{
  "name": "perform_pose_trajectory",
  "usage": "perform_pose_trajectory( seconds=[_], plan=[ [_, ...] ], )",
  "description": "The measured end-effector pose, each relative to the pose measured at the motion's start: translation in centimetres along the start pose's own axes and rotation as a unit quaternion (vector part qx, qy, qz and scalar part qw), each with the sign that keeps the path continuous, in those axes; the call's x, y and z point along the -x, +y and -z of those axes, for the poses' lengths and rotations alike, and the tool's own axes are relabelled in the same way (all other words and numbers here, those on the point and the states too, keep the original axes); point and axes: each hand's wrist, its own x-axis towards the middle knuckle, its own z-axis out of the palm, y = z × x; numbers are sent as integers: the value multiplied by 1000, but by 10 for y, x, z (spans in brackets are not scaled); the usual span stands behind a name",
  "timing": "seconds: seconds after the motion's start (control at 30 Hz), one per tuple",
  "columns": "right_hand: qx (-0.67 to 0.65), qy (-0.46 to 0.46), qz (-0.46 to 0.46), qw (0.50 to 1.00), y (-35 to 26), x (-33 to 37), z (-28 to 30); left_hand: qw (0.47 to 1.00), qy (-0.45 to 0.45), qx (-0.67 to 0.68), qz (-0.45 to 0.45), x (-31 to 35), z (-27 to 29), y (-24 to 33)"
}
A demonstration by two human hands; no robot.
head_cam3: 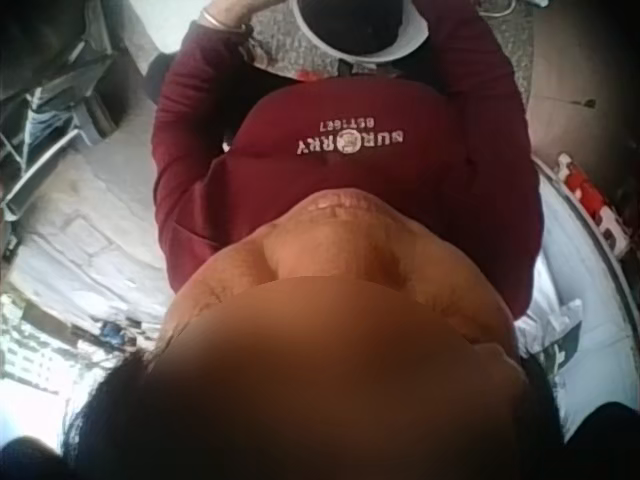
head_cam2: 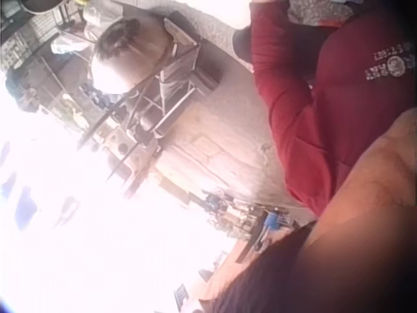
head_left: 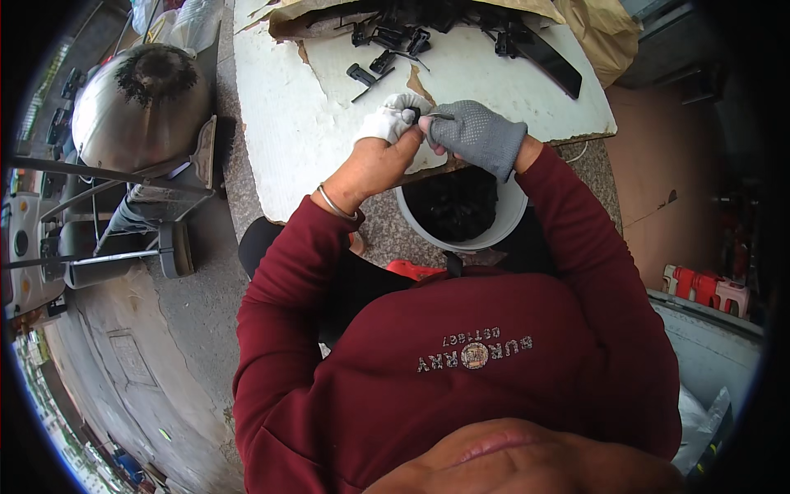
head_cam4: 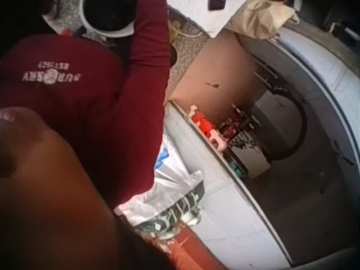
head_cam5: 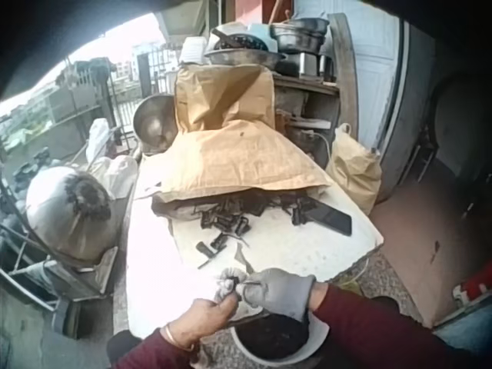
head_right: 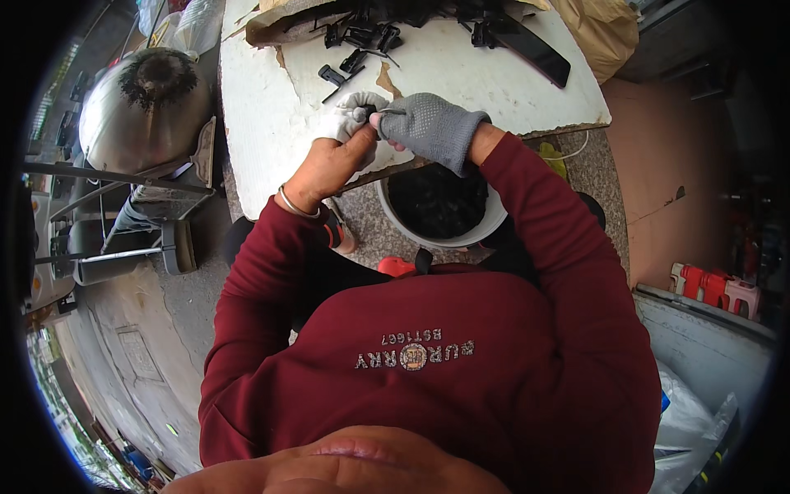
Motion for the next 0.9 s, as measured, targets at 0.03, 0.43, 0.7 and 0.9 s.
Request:
perform_pose_trajectory(
  seconds=[0.03, 0.43, 0.7, 0.9],
  plan=[
    [-1, -33, -27, 999, -3, 0, 0, 999, -24, -16, -29, 0, -2, 0],
    [-32, 83, 58, 994, 19, 15, -28, 981, -12, -156, -113, 3, -16, -23],
    [-3, -39, -104, 994, 16, 27, 30, 959, -122, -131, -221, 14, -25, -20],
    [215, 139, 53, 965, 38, -17, 18, 989, -47, -110, -87, -4, 1, -23]
  ],
)
